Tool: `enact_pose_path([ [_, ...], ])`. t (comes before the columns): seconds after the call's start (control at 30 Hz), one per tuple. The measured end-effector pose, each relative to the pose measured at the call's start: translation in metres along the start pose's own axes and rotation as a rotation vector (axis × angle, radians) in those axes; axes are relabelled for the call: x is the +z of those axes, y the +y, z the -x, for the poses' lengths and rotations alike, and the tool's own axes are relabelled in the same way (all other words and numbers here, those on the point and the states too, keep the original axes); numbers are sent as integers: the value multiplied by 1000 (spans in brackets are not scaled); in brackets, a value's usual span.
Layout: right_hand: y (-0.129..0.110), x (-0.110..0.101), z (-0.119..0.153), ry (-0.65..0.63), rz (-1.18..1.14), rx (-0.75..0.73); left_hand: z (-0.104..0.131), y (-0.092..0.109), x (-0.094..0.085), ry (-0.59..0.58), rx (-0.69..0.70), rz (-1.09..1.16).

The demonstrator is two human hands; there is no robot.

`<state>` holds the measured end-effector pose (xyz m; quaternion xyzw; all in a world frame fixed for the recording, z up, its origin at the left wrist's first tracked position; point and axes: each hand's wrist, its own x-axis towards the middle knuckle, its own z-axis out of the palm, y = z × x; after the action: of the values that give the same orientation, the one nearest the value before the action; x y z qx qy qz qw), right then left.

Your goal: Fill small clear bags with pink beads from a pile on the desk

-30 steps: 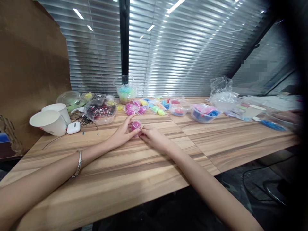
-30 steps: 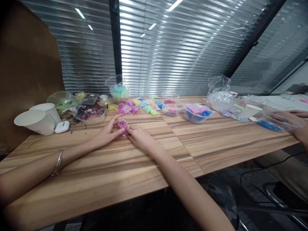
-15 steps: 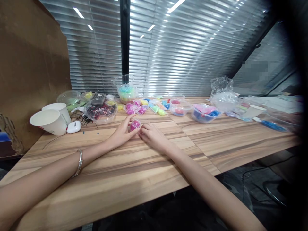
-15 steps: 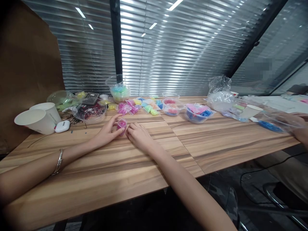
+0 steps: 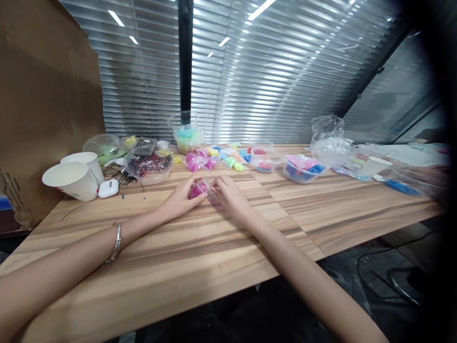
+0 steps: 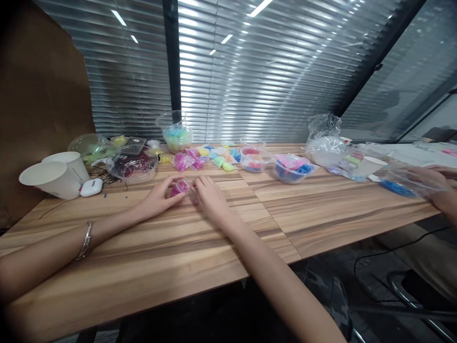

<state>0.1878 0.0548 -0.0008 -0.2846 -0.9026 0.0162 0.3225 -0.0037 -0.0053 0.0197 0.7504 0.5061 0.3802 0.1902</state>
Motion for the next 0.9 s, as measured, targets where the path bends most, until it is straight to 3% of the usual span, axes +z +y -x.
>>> enact_pose_path([
  [0.33, 3, 0, -1, 117, -137, 52, 0, -2, 1, 11, 29, -41],
  [0.9, -3, -7, -2, 112, -230, 0, -3, -2, 2, -19, 11, 92],
])
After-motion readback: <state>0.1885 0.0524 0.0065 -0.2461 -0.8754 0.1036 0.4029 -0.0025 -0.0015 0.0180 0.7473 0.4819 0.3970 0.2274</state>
